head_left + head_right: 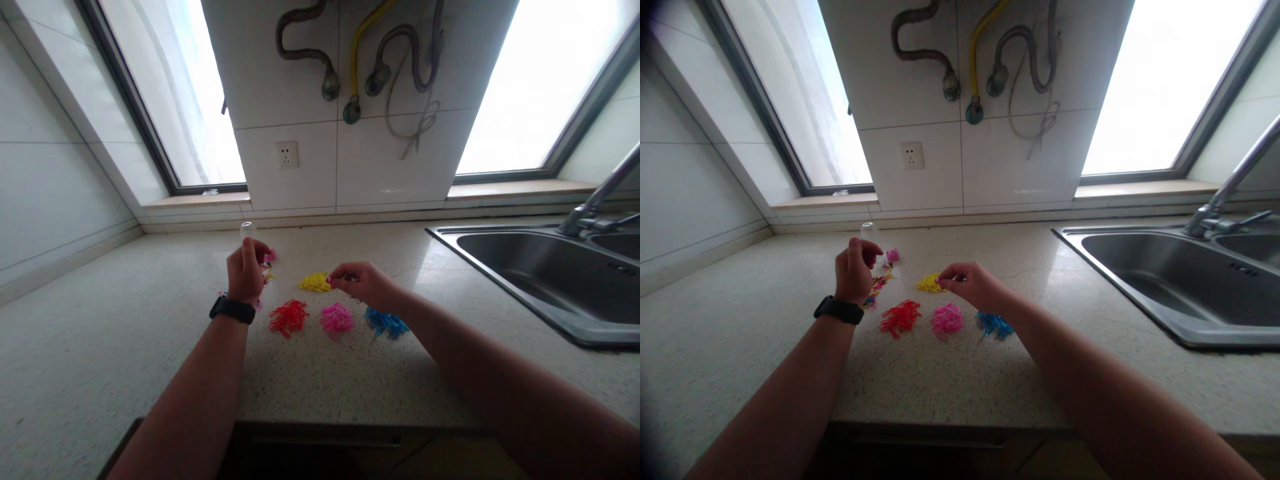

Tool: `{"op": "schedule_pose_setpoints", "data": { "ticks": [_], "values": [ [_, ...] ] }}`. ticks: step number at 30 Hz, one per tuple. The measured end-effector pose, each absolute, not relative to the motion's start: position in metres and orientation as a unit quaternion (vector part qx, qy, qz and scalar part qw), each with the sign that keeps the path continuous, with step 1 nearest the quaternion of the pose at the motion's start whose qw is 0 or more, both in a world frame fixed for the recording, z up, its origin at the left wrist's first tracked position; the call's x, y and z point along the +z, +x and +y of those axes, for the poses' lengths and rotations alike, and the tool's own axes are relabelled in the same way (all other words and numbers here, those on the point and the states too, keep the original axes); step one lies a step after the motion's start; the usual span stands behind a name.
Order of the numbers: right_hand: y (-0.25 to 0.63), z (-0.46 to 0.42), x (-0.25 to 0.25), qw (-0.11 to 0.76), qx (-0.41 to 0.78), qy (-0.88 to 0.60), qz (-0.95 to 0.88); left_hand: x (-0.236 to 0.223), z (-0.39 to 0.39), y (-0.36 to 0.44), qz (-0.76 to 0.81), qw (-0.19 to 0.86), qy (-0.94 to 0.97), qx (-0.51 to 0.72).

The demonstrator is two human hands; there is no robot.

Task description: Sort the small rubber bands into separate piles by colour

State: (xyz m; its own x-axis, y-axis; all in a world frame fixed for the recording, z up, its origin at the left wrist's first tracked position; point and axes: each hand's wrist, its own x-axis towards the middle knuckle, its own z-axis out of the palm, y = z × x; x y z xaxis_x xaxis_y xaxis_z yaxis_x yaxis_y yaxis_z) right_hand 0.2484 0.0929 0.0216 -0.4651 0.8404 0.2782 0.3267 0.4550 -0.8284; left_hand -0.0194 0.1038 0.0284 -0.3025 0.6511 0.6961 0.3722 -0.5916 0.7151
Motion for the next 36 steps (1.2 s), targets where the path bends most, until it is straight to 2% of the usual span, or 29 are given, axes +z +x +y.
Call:
{"op": "schedule_pose_setpoints", "data": {
  "ticks": [3,11,14,21,25,30,36],
  "values": [
    [0.252,0.093,0.023,0.325,0.308,-0.39,-0.805,0.03,0.103,-0.019,0.447,0.098,0.581,0.673],
    [0.255,0.08,0.034,0.153,0.091,-0.34,-0.924,0.028,0.105,-0.022,0.451,0.092,0.586,0.667],
    [0.254,0.078,0.035,0.113,0.065,-0.346,-0.929,0.028,0.105,-0.022,0.447,0.093,0.585,0.671],
    [0.252,0.073,0.038,0.078,0.06,-0.314,-0.944,0.026,0.109,-0.024,0.469,0.094,0.595,0.646],
    [0.253,0.073,0.038,0.078,0.056,-0.312,-0.945,0.025,0.116,-0.027,0.539,0.087,0.648,0.531],
    [0.253,0.073,0.037,0.085,0.046,-0.317,-0.943,0.025,0.117,-0.032,0.647,0.0,0.692,0.32],
    [0.252,0.071,0.039,0.09,0.042,-0.317,-0.943,0.014,0.125,-0.045,0.703,-0.082,0.665,0.238]
  ]
}}
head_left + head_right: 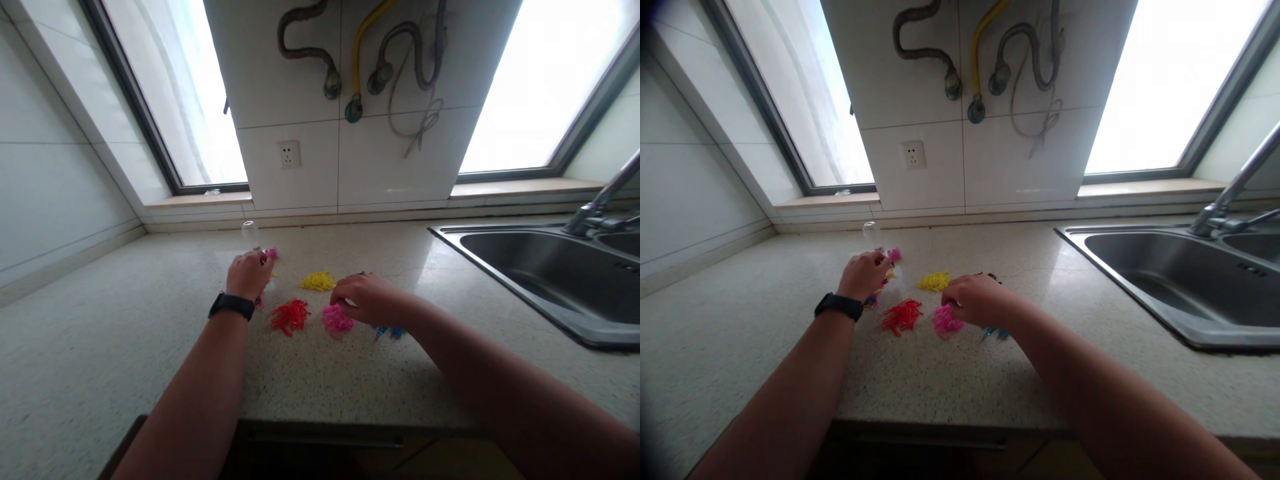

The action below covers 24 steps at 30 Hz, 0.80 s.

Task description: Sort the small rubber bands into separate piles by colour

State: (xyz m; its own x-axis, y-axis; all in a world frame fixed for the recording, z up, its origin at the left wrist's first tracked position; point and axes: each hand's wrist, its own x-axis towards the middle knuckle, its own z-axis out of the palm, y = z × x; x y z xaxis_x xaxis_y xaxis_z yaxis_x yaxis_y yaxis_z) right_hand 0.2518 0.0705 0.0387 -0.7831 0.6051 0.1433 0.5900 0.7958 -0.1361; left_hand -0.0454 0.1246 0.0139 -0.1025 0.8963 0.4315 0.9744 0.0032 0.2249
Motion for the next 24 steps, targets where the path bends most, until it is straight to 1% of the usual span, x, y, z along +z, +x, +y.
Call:
{"op": "schedule_pose_setpoints", "data": {
  "ticks": [5,14,24],
  "values": [
    [0.252,0.07,0.039,0.097,0.034,-0.32,-0.942,0.001,0.134,-0.054,-0.705,0.084,-0.676,-0.197],
    [0.249,0.065,0.043,0.1,0.036,-0.322,-0.941,-0.009,0.139,-0.057,-0.699,0.025,-0.704,-0.124],
    [0.248,0.064,0.044,0.089,0.033,-0.319,-0.943,-0.004,0.135,-0.057,-0.713,0.034,-0.689,-0.123]
  ]
}}
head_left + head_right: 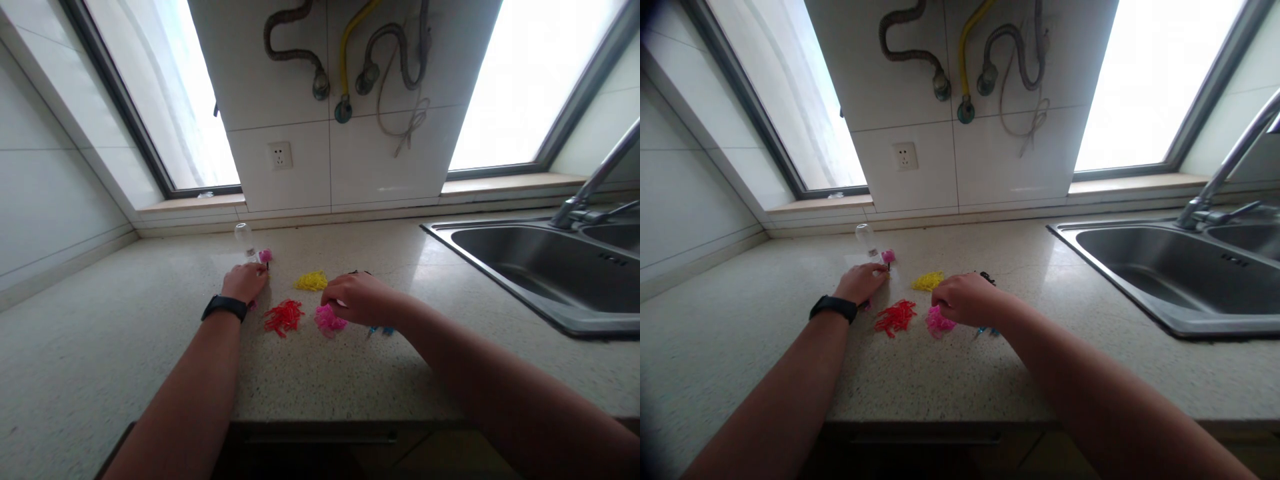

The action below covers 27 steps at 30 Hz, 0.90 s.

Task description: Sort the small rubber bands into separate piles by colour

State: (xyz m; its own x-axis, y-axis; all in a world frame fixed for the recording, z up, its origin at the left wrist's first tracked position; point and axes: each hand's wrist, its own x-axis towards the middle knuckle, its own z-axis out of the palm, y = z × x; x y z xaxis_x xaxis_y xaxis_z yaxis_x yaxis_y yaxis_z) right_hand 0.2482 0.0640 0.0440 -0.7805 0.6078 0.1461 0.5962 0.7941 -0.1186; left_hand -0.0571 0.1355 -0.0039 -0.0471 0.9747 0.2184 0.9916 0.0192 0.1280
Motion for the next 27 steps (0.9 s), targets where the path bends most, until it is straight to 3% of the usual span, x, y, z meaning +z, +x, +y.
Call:
{"op": "schedule_pose_setpoints", "data": {
  "ticks": [27],
  "values": [
    [0.2483,0.0626,0.0449,0.089,0.035,-0.318,-0.943,-0.0011,0.134,-0.0544,-0.702,0.022,-0.693,-0.16]
  ]
}}
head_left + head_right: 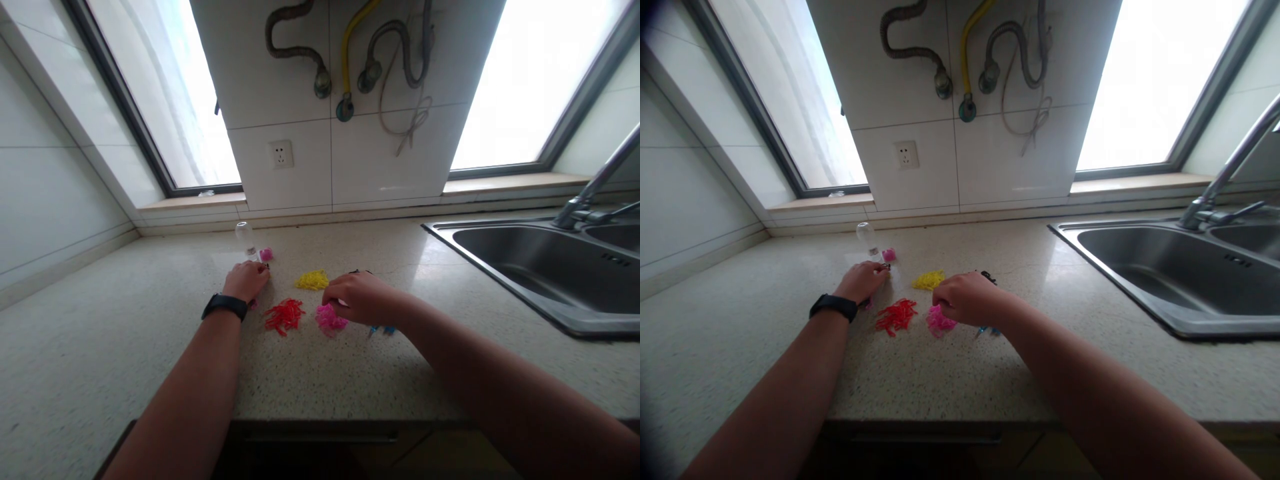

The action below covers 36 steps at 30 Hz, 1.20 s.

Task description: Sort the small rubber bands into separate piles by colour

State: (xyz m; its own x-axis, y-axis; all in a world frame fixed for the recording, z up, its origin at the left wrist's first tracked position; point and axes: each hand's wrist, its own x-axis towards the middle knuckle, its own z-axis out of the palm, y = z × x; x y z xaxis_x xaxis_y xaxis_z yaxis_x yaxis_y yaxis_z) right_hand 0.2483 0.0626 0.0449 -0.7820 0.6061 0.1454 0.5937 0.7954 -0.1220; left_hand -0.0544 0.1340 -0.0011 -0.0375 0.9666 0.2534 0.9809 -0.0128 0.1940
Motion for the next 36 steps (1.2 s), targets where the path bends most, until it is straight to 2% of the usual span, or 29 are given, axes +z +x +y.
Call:
{"op": "schedule_pose_setpoints", "data": {
  "ticks": [36],
  "values": [
    [0.247,0.061,0.047,0.076,0.029,-0.322,-0.943,0.016,0.123,-0.044,-0.701,0.02,-0.657,-0.275]
  ]
}}
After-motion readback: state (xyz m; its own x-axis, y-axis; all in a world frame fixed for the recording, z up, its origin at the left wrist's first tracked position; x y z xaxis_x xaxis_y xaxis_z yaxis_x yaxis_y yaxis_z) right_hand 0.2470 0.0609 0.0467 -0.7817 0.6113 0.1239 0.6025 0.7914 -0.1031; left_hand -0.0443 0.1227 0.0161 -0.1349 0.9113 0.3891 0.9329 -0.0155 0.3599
